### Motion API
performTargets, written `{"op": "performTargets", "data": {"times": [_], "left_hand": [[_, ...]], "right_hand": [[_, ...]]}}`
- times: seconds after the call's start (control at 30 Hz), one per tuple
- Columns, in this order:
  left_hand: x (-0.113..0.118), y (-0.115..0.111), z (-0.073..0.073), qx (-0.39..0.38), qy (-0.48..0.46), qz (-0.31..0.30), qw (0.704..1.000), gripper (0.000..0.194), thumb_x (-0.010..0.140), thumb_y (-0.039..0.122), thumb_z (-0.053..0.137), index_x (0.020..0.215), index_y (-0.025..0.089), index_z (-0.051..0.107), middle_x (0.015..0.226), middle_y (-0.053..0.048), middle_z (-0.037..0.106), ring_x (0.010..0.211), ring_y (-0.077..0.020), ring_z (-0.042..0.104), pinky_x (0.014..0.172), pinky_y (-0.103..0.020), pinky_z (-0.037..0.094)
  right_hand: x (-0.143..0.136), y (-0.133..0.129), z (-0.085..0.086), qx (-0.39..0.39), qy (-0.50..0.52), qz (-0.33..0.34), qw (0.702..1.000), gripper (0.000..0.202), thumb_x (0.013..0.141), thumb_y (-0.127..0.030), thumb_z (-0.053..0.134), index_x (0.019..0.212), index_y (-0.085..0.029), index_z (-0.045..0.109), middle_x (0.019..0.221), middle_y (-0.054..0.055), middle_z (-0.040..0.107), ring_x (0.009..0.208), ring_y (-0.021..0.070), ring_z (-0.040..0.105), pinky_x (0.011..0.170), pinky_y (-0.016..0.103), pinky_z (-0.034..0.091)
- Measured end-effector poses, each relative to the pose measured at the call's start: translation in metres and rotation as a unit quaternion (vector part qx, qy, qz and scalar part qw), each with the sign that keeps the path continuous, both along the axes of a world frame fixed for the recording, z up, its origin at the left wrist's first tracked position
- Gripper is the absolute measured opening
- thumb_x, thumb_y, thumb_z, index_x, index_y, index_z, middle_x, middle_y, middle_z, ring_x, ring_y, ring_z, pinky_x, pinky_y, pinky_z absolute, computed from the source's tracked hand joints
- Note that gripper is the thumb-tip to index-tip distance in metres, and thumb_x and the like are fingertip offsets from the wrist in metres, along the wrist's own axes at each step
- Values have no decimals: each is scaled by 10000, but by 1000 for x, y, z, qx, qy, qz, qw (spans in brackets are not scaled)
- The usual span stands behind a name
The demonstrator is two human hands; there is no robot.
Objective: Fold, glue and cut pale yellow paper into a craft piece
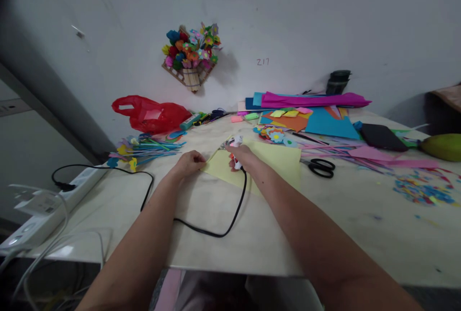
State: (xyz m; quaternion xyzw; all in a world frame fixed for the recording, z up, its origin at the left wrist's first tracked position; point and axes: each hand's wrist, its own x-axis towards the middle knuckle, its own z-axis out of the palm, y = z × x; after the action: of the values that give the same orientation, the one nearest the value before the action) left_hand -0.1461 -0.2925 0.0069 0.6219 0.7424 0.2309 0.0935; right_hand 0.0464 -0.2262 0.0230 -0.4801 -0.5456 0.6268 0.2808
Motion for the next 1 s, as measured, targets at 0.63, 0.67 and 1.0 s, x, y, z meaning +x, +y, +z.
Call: {"op": "performTargets", "data": {"times": [0.63, 0.67, 1.0], "left_hand": [[0, 1, 1, -15, -1, 11, 1000, 182, 631, 242, 590, 771, 160, 672, 746, -27, 661, 696, -143, 582, 597, -211, 408], [0, 1, 0, -16, -4, 12, 1000, 181, 630, 239, 590, 773, 161, 671, 745, -28, 661, 696, -143, 583, 594, -211, 407], [0, 2, 0, -15, -1, 16, 1000, 182, 632, 240, 594, 779, 163, 670, 746, -26, 662, 698, -143, 582, 585, -210, 400]], "right_hand": [[0, -2, 0, -5, -2, 18, 1000, 256, 799, -369, 573, 772, -129, 486, 462, -36, 472, 328, 96, 465, 346, 254, 464], [1, -3, 0, -5, -3, 24, 1000, 253, 803, -367, 566, 765, -131, 483, 457, -36, 470, 325, 94, 460, 346, 254, 464], [4, -5, 0, 0, 9, 72, 997, 214, 811, -349, 557, 809, -149, 481, 443, -65, 439, 306, 78, 432, 357, 244, 464]]}}
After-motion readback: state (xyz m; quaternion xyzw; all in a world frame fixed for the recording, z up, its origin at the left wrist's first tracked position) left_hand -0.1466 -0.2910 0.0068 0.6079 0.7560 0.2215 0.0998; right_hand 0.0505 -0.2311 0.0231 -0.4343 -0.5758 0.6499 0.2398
